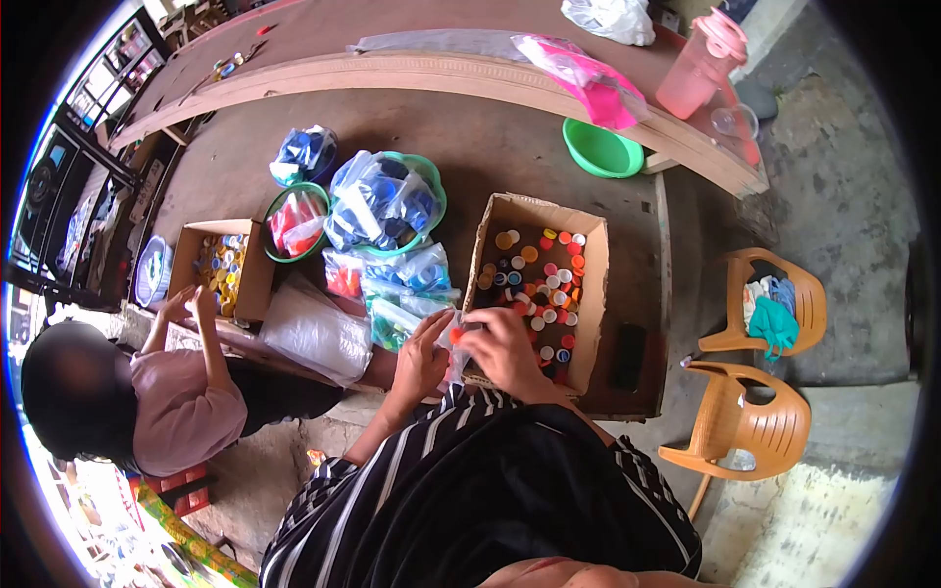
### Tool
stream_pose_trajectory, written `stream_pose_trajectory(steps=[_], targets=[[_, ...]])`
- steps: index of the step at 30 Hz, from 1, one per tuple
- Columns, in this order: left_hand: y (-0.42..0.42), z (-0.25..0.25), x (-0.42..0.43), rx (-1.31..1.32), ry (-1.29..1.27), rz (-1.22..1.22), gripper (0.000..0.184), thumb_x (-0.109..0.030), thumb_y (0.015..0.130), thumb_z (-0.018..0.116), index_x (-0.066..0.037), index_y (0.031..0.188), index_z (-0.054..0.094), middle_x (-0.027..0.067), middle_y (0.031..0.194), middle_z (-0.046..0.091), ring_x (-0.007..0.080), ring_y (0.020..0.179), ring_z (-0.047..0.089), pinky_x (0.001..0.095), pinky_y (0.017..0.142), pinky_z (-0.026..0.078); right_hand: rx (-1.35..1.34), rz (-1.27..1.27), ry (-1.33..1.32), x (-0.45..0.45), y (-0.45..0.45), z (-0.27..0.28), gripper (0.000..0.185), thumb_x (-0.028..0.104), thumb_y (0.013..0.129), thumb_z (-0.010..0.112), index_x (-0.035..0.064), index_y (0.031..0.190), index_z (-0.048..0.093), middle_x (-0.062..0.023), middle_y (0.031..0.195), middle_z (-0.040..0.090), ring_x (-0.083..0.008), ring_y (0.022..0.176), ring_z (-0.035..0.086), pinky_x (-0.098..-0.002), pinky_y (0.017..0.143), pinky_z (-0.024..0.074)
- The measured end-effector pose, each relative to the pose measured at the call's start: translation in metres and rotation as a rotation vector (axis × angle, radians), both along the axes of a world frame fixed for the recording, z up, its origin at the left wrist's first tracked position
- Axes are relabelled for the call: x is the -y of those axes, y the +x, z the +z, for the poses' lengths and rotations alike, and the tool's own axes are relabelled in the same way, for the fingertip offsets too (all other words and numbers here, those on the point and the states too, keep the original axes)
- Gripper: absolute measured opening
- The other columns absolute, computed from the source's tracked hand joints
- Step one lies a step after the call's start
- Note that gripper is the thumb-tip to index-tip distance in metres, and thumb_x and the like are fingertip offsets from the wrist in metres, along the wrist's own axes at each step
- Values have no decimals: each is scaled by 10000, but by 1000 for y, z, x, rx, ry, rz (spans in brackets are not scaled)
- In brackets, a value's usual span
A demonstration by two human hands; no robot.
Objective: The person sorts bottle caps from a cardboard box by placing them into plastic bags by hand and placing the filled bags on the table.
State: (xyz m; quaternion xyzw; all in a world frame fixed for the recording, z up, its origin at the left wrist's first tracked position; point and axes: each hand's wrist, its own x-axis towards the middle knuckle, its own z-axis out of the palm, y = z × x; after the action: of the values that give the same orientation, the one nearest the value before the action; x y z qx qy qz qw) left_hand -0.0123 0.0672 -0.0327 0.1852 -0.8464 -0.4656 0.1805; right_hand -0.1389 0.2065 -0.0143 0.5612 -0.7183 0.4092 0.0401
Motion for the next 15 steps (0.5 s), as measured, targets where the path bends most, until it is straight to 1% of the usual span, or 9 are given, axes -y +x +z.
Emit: stream_pose_trajectory(steps=[1, 2, 5, 7, 8, 9, 10, 13, 15], targets=[[-2, 2, -1, -20, -25, -9, 600, 74, 727, 502, -18, 1314, 591, 192, 1336, 591, 365, 1074, 655, 365, 830, 539, -65, 59, 80, 2, 3, 5, 188, 57, 797, 748, 101, 972, 695, -65, 1141, 597, -288, 1062, 567, -406, 897, 468], [1, 8, -4, 66, 101, 6, 606, 80, 724, 502, -24, 1314, 593, 190, 1334, 591, 369, 1110, 640, 375, 850, 538, -69, 67, 115, 3, 3, 2, 173, 64, 837, 729, 95, 1006, 715, -72, 1169, 592, -286, 1080, 569, -390, 919, 463], [7, 8, -4, 41, 54, 15, 609, 83, 721, 500, -29, 1312, 596, 188, 1337, 590, 370, 1138, 630, 389, 890, 532, 357, -21, -89, 12, -17, -27, 160, 96, 869, 707, 87, 1030, 706, -80, 1148, 610, -276, 1079, 563, -394, 930, 438], [14, 9, -3, 40, 13, 26, 613, 84, 719, 495, -31, 1313, 597, 187, 1336, 592, 370, 1143, 629, 392, 908, 527, 403, -183, -184, 16, -43, -46, 102, 63, 898, 673, 65, 999, 690, -104, 978, 624, -290, 909, 619, -376, 790, 496], [17, 9, -2, 38, -7, 30, 615, 85, 718, 493, -31, 1314, 597, 187, 1336, 593, 369, 1146, 629, 393, 917, 525, 454, -231, -21, 14, -59, -69, 67, 79, 926, 647, 49, 979, 673, -110, 950, 606, -266, 877, 633, -393, 747, 528], [20, 8, -2, 35, -10, 30, 618, 85, 718, 490, -31, 1316, 595, 188, 1335, 594, 368, 1146, 630, 390, 917, 524, 316, -258, 211, 9, -75, -87, 84, 133, 920, 653, 61, 956, 676, -124, 928, 624, -303, 860, 634, -419, 723, 523], [23, 7, -2, 30, -15, 28, 621, 85, 718, 487, -31, 1318, 594, 188, 1334, 595, 367, 1147, 630, 388, 917, 524, 322, -218, 340, 5, -92, -134, 94, 116, 871, 657, 95, 954, 694, -132, 939, 639, -337, 915, 619, -429, 776, 516], [29, 5, -1, 39, -3, 19, 626, 84, 719, 481, -31, 1325, 588, 188, 1328, 600, 369, 1145, 631, 382, 914, 524, 7, -294, 594, 5, -87, -163, 153, 58, 803, 648, 98, 939, 704, -134, 999, 648, -349, 1004, 598, -452, 833, 495], [31, 6, -1, 53, 19, 23, 626, 83, 720, 481, -30, 1326, 587, 188, 1329, 601, 370, 1147, 630, 378, 911, 522, -106, -396, 560, 10, -79, -175, 173, 44, 745, 654, 83, 904, 709, -121, 1017, 626, -337, 1036, 579, -465, 875, 474]])
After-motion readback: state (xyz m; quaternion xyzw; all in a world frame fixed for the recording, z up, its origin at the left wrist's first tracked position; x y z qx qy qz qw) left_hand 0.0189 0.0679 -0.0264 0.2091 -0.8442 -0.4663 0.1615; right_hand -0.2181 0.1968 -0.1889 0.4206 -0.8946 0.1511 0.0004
